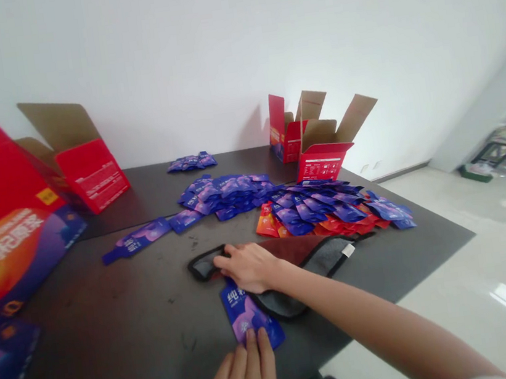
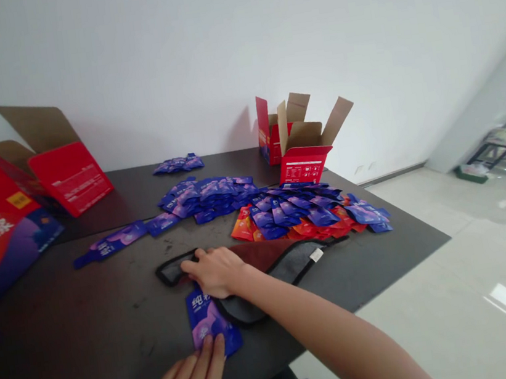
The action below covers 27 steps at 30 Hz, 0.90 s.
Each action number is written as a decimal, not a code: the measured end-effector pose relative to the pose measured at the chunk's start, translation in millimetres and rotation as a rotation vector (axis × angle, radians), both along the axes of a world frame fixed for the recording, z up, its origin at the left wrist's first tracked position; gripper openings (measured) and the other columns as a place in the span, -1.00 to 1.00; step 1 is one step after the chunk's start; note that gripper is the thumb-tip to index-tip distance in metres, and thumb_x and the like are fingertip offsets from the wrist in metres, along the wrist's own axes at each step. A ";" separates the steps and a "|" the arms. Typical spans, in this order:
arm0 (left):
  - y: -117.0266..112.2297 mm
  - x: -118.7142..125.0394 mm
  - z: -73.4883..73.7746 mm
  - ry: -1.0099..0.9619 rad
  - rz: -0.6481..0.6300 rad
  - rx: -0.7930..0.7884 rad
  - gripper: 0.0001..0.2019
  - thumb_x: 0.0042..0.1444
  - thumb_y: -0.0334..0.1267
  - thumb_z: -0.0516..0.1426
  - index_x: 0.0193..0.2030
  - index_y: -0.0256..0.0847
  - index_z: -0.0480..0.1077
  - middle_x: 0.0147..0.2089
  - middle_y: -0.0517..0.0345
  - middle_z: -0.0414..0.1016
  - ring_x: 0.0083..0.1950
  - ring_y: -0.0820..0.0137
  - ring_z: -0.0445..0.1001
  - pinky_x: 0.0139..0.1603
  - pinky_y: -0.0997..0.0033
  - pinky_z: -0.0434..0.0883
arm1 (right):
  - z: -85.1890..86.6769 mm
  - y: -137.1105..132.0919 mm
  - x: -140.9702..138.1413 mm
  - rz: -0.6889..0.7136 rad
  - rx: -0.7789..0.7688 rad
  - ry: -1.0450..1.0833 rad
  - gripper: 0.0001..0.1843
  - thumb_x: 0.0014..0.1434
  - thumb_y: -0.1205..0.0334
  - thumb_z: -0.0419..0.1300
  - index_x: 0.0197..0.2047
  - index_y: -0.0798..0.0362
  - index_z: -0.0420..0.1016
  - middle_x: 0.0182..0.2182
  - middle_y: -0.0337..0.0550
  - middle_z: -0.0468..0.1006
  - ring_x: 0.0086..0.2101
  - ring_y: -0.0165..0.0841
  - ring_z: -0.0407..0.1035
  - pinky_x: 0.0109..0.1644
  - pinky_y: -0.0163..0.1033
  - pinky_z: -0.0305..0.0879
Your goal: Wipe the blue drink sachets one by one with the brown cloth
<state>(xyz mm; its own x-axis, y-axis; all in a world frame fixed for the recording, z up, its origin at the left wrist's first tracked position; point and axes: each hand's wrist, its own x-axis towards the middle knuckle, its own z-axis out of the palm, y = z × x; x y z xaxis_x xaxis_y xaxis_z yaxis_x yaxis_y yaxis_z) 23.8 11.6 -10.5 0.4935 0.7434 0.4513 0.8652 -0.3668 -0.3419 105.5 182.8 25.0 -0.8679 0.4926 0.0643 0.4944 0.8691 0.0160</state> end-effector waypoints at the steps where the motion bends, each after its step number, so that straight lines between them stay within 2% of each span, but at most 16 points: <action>1: 0.0 1.1 1.9 -0.009 0.014 -0.018 -0.59 -0.07 -0.60 -0.07 -0.14 -0.31 0.44 -0.20 0.00 0.54 -0.32 0.43 0.45 -0.33 0.50 0.40 | 3.1 2.4 -2.3 -0.012 0.003 0.014 -0.75 0.27 0.16 -0.19 -0.07 0.00 0.20 -0.27 -0.10 0.36 -0.41 -0.29 0.35 -0.41 -0.25 0.23; 4: -0.5 3.5 7.4 -0.045 0.062 -0.074 -0.55 -0.11 -0.63 -0.07 -0.11 -0.29 0.43 -0.21 0.03 0.54 -0.34 0.44 0.45 -0.33 0.51 0.41 | 24.4 -8.9 4.4 -0.017 0.017 0.068 -0.74 0.29 0.18 -0.21 -0.06 0.05 0.19 -0.26 -0.11 0.35 -0.36 -0.31 0.34 -0.33 -0.25 0.25; 8: -2.4 4.5 10.2 -0.085 0.097 -0.125 -0.54 -0.17 -0.65 -0.06 -0.20 -0.22 0.47 -0.22 0.05 0.54 -0.31 0.39 0.47 -0.34 0.45 0.43 | 53.6 -55.3 33.8 0.064 0.015 0.224 -0.70 0.28 0.17 -0.13 0.08 -0.08 0.08 -0.19 -0.16 0.29 -0.23 -0.34 0.26 -0.12 -0.24 0.19; 10: -4.1 5.0 9.8 -0.103 0.112 -0.152 -0.59 -0.19 -0.65 -0.05 -0.31 -0.21 0.49 -0.31 0.08 0.55 -0.33 0.36 0.48 -0.34 0.40 0.44 | 53.9 -75.7 44.6 0.121 0.005 0.216 -0.68 0.26 0.14 -0.08 0.09 -0.17 0.10 -0.20 -0.16 0.28 -0.24 -0.33 0.23 -0.13 -0.23 0.17; 13: -6.8 4.6 7.4 -0.110 0.129 -0.173 -0.65 -0.18 -0.64 -0.05 -0.45 -0.23 0.47 -0.47 0.13 0.51 -0.39 0.37 0.46 -0.34 0.41 0.43 | 37.1 -87.7 46.2 0.186 -0.008 0.108 -0.76 0.24 0.14 -0.06 -0.03 -0.13 0.26 -0.29 -0.17 0.29 -0.32 -0.35 0.23 -0.21 -0.27 0.16; 17: -8.1 -2.3 1.5 -0.151 0.039 -0.070 -0.63 -0.11 -0.61 -0.06 -0.32 -0.21 0.47 -0.38 0.13 0.53 -0.35 0.42 0.44 -0.29 0.47 0.40 | 15.0 -74.6 32.3 0.194 0.005 0.042 -0.83 0.20 0.12 -0.03 -0.16 -0.14 0.32 -0.29 -0.18 0.28 -0.39 -0.37 0.23 -0.29 -0.27 0.17; 21: -5.7 -11.3 -3.6 -0.136 -0.063 0.012 -0.61 -0.03 -0.58 -0.09 -0.18 -0.24 0.44 -0.20 0.09 0.53 -0.26 0.44 0.44 -0.23 0.50 0.39 | 7.6 -48.2 15.0 0.180 0.001 0.000 -0.83 0.22 0.15 -0.06 -0.13 -0.10 0.27 -0.29 -0.19 0.31 -0.40 -0.36 0.28 -0.37 -0.29 0.18; 24: -4.4 -13.5 -4.1 -0.090 -0.093 -0.004 -0.57 -0.03 -0.60 -0.11 -0.09 -0.27 0.40 -0.13 0.06 0.51 -0.20 0.43 0.44 -0.22 0.50 0.39 | 2.2 -22.5 -0.8 0.101 0.001 0.001 -0.79 0.27 0.17 -0.16 -0.10 -0.04 0.21 -0.31 -0.19 0.34 -0.41 -0.36 0.32 -0.40 -0.30 0.18; 27: -4.5 -11.0 -1.9 -0.088 -0.050 -0.059 -0.55 -0.04 -0.61 -0.11 -0.06 -0.28 0.39 -0.12 0.07 0.51 -0.19 0.43 0.45 -0.22 0.50 0.40 | 3.3 -0.7 -12.3 0.014 0.009 0.025 -0.75 0.29 0.19 -0.22 -0.10 0.02 0.19 -0.29 -0.13 0.36 -0.43 -0.34 0.33 -0.43 -0.28 0.17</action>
